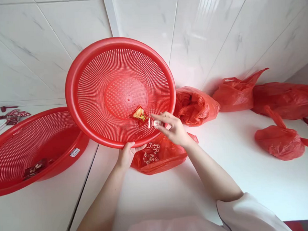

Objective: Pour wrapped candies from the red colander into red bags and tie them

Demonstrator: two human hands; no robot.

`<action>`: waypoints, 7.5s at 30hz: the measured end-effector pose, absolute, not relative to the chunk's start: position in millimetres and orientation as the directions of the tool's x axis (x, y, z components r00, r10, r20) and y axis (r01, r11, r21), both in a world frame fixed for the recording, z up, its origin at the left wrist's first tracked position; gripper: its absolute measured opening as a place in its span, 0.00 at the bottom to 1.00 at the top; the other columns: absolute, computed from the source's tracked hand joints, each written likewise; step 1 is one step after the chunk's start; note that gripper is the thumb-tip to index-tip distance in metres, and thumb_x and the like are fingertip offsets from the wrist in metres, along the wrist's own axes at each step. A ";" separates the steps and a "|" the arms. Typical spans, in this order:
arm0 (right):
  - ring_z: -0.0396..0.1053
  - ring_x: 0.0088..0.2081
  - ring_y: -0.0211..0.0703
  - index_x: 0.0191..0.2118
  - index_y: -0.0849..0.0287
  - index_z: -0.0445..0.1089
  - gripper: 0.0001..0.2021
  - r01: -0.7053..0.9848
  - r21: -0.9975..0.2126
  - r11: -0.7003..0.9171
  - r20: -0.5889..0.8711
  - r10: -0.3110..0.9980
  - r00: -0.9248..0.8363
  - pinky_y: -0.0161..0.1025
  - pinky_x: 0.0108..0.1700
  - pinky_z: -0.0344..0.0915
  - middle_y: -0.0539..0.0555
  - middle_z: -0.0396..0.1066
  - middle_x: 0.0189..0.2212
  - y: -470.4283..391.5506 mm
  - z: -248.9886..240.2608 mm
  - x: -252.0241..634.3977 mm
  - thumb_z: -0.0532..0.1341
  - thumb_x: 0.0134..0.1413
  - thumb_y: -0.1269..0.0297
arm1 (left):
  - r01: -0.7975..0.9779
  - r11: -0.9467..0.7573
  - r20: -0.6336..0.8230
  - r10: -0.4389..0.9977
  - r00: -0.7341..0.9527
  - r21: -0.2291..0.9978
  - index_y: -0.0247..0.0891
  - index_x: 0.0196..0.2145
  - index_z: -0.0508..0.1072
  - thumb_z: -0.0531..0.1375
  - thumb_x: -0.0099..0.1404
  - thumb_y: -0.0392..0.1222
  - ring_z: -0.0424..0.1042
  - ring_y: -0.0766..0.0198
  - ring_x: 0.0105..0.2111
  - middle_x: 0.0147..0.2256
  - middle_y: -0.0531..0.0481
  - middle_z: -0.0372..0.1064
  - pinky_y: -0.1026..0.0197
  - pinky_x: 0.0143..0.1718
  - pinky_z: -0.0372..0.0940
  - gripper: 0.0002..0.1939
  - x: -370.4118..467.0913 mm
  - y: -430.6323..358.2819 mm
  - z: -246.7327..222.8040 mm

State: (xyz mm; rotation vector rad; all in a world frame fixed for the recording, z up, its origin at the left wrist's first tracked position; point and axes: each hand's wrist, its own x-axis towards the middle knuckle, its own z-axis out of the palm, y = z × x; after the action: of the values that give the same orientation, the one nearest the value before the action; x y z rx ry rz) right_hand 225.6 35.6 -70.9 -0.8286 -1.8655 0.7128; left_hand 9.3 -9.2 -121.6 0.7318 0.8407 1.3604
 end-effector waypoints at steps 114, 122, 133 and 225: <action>0.66 0.25 0.38 0.32 0.58 0.72 0.16 -0.341 -0.939 -0.032 0.067 0.960 -0.272 0.37 0.32 0.63 0.50 0.72 0.26 41.2 -78.9 215.6 0.67 0.46 0.50 | -0.438 0.170 -0.285 0.935 -0.212 0.883 0.35 0.40 0.64 0.57 0.62 0.51 0.77 0.53 0.38 0.35 0.38 0.75 0.54 0.42 0.70 0.16 -20.8 6.2 -116.0; 0.62 0.25 0.35 0.33 0.60 0.73 0.16 -0.153 -0.982 0.113 0.153 0.946 -0.286 0.34 0.30 0.58 0.48 0.69 0.25 42.4 -81.4 217.6 0.66 0.48 0.50 | -0.172 -0.148 -0.006 0.740 -0.672 0.974 0.46 0.48 0.60 0.59 0.61 0.52 0.60 0.74 0.21 0.36 0.55 0.63 0.69 0.22 0.57 0.20 -21.0 0.7 -119.8; 0.68 0.40 0.43 0.35 0.57 0.76 0.13 -0.111 -0.959 0.259 0.282 0.896 -0.343 0.39 0.45 0.64 0.52 0.72 0.37 20.0 -80.8 186.6 0.63 0.53 0.52 | 0.219 -0.259 0.260 0.965 0.024 0.941 0.42 0.37 0.78 0.67 0.53 0.43 0.68 0.57 0.39 0.37 0.48 0.72 0.61 0.39 0.62 0.12 19.9 -28.1 -106.2; 0.51 0.22 0.31 0.21 0.60 0.60 0.23 0.216 -0.927 0.306 0.122 0.793 -0.597 0.32 0.25 0.50 0.44 0.53 0.18 37.7 -74.5 229.2 0.57 0.57 0.46 | -0.045 -0.023 0.031 0.982 0.185 0.999 0.36 0.31 0.69 0.59 0.63 0.50 0.66 0.68 0.19 0.20 0.56 0.63 0.65 0.22 0.62 0.13 6.0 -19.6 -118.6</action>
State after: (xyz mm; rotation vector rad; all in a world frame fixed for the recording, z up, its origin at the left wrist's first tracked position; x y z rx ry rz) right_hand 229.2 37.7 -74.5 -0.8929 -1.9957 1.2860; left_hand 6.0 -19.6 -118.6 1.2806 1.0265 1.1099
